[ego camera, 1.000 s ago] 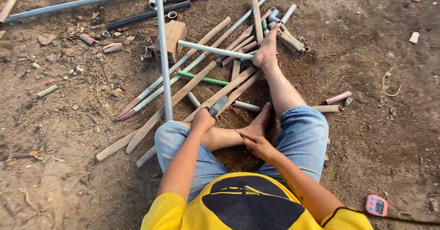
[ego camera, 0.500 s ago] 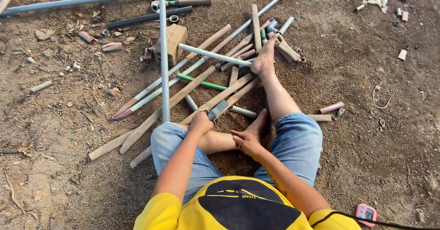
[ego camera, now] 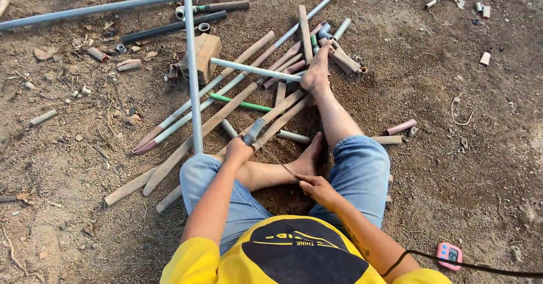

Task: A person sitting on the ground uses a hacksaw blade to cut through a PVC pipe while holding it steady with their feet.

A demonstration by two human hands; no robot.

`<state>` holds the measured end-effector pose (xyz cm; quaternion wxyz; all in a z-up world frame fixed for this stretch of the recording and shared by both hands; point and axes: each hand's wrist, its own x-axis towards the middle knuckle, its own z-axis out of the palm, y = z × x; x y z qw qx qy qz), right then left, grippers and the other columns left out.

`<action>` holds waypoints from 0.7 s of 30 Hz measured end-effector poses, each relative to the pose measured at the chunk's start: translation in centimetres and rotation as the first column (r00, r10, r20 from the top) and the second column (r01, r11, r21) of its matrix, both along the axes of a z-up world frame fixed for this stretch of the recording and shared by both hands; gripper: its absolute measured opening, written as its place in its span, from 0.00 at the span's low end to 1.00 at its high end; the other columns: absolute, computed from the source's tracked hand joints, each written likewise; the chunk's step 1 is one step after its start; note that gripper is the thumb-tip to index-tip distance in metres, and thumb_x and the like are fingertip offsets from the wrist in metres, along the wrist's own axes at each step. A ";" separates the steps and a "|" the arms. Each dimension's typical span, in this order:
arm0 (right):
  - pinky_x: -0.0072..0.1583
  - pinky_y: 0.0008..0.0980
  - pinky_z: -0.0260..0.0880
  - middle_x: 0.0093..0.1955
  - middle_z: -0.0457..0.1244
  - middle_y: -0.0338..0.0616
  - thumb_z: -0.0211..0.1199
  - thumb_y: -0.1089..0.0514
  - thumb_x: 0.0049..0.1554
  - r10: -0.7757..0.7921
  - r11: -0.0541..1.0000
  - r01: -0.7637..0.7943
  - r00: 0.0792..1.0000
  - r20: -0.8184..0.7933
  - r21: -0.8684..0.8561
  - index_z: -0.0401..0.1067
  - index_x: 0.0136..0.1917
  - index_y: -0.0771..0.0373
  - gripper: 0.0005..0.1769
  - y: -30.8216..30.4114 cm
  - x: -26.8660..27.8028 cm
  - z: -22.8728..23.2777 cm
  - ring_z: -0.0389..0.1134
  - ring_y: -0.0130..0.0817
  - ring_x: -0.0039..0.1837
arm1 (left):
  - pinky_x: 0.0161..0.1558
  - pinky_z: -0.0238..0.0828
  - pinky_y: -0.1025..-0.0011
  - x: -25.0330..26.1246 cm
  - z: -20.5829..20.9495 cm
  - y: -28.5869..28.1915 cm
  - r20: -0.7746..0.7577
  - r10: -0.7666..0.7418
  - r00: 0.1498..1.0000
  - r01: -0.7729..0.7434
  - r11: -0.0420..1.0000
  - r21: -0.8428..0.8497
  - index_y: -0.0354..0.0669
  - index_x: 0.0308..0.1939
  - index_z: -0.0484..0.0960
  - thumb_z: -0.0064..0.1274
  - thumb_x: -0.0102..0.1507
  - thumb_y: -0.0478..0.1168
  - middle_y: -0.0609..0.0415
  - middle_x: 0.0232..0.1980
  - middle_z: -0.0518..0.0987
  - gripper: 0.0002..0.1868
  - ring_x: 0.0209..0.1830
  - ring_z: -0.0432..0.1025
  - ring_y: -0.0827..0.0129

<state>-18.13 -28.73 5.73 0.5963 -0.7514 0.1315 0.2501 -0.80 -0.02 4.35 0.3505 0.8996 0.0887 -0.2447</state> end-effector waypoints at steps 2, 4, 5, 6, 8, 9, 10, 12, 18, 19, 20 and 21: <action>0.36 0.28 0.64 0.32 0.66 0.45 0.60 0.56 0.67 0.003 0.999 -0.003 1.000 0.020 -0.041 0.76 0.71 0.63 0.21 -0.1 1.0 0.1 0.65 0.29 0.32 | 0.61 0.76 0.52 0.0 -2.1 -0.6 0.010 -0.050 0.999 0.050 0.998 0.023 0.45 0.52 0.86 0.54 0.55 0.42 0.45 0.48 0.87 0.21 0.60 0.80 0.47; 0.35 0.29 0.64 0.30 0.66 0.44 0.61 0.55 0.66 0.008 0.997 -0.005 0.999 0.040 -0.082 0.80 0.67 0.62 0.19 0.2 2.0 -0.4 0.65 0.29 0.31 | 0.60 0.77 0.53 0.0 -2.8 -0.8 0.020 -0.099 0.995 0.098 0.994 0.046 0.45 0.51 0.88 0.52 0.55 0.39 0.47 0.47 0.88 0.21 0.59 0.81 0.49; 0.35 0.29 0.65 0.29 0.66 0.42 0.63 0.50 0.66 0.011 0.991 -0.005 0.999 0.041 -0.133 0.83 0.54 0.60 0.14 0.5 2.5 -1.1 0.66 0.29 0.31 | 0.61 0.77 0.52 0.0 -2.6 -0.8 0.020 -0.104 0.994 0.103 0.994 0.041 0.44 0.52 0.87 0.54 0.55 0.41 0.46 0.48 0.87 0.22 0.60 0.81 0.48; 0.36 0.30 0.67 0.27 0.66 0.40 0.64 0.45 0.66 0.012 0.984 -0.004 0.999 0.041 -0.181 0.86 0.41 0.57 0.19 1.0 2.7 -1.8 0.67 0.30 0.31 | 0.62 0.77 0.52 -0.1 -2.4 -0.7 0.018 -0.110 0.994 0.109 0.993 0.039 0.43 0.53 0.86 0.55 0.54 0.43 0.44 0.49 0.87 0.22 0.61 0.80 0.47; 0.38 0.32 0.67 0.28 0.66 0.41 0.63 0.43 0.67 0.017 0.985 -0.010 0.999 0.038 -0.171 0.84 0.39 0.57 0.22 2.0 2.5 -2.1 0.67 0.31 0.32 | 0.61 0.76 0.51 -0.3 -0.9 -0.5 0.029 -0.087 0.996 0.086 0.996 0.030 0.43 0.52 0.86 0.54 0.55 0.43 0.44 0.49 0.87 0.22 0.61 0.80 0.47; 0.40 0.34 0.67 0.29 0.66 0.42 0.62 0.40 0.68 0.022 0.986 -0.016 0.999 0.036 -0.164 0.82 0.36 0.57 0.26 2.6 2.4 -2.2 0.68 0.31 0.33 | 0.61 0.76 0.50 -0.4 -0.1 -0.3 0.040 -0.063 0.997 0.062 0.998 0.017 0.42 0.52 0.85 0.53 0.55 0.43 0.43 0.48 0.86 0.22 0.61 0.80 0.46; 0.40 0.34 0.67 0.29 0.66 0.42 0.62 0.40 0.68 0.022 0.987 -0.016 0.999 0.037 -0.158 0.82 0.36 0.57 0.26 2.3 2.0 -1.7 0.68 0.31 0.33 | 0.61 0.76 0.50 -0.5 -0.1 -0.3 0.040 -0.063 0.997 0.062 0.998 0.023 0.42 0.52 0.85 0.53 0.55 0.43 0.43 0.48 0.86 0.22 0.61 0.80 0.46; 0.40 0.35 0.68 0.31 0.66 0.42 0.58 0.52 0.70 0.093 0.989 -0.083 0.993 0.077 -0.120 0.83 0.62 0.58 0.17 1.6 1.2 -0.7 0.68 0.31 0.34 | 0.62 0.76 0.51 -0.4 -0.2 -0.4 0.040 -0.007 0.999 0.007 1.000 0.007 0.42 0.53 0.86 0.53 0.55 0.43 0.43 0.48 0.87 0.23 0.60 0.80 0.45; 0.40 0.32 0.66 0.34 0.67 0.47 0.55 0.57 0.70 0.072 0.997 -0.072 0.997 -0.015 -0.039 0.69 0.77 0.64 0.24 -1.6 -1.2 1.1 0.64 0.30 0.36 | 0.63 0.75 0.47 -0.4 2.2 -0.3 0.035 -0.006 0.999 0.007 1.000 -0.026 0.39 0.53 0.85 0.54 0.55 0.44 0.39 0.51 0.86 0.24 0.62 0.78 0.41; 0.40 0.32 0.66 0.34 0.67 0.47 0.55 0.57 0.70 0.068 0.997 -0.068 0.998 -0.017 -0.044 0.69 0.77 0.64 0.24 -1.4 -0.7 0.9 0.64 0.30 0.36 | 0.63 0.75 0.47 -0.2 0.4 -0.6 0.033 -0.010 0.999 0.011 0.999 -0.031 0.39 0.53 0.85 0.54 0.55 0.44 0.39 0.51 0.86 0.24 0.62 0.78 0.41; 0.40 0.31 0.66 0.34 0.67 0.45 0.56 0.56 0.70 0.085 0.994 -0.085 0.996 -0.003 -0.070 0.71 0.76 0.61 0.23 -1.1 0.1 0.6 0.65 0.30 0.35 | 0.62 0.76 0.49 0.2 -1.3 -0.7 0.039 -0.030 0.999 0.030 1.000 -0.007 0.42 0.52 0.85 0.55 0.54 0.45 0.41 0.49 0.87 0.23 0.61 0.79 0.43; 0.39 0.31 0.67 0.33 0.67 0.44 0.56 0.55 0.69 0.102 0.990 -0.101 0.995 0.010 -0.095 0.73 0.75 0.58 0.23 -0.7 0.8 0.3 0.67 0.29 0.35 | 0.61 0.77 0.50 0.5 -2.9 -0.7 0.044 -0.049 0.998 0.048 0.999 0.018 0.45 0.51 0.86 0.55 0.54 0.46 0.44 0.47 0.87 0.22 0.60 0.80 0.45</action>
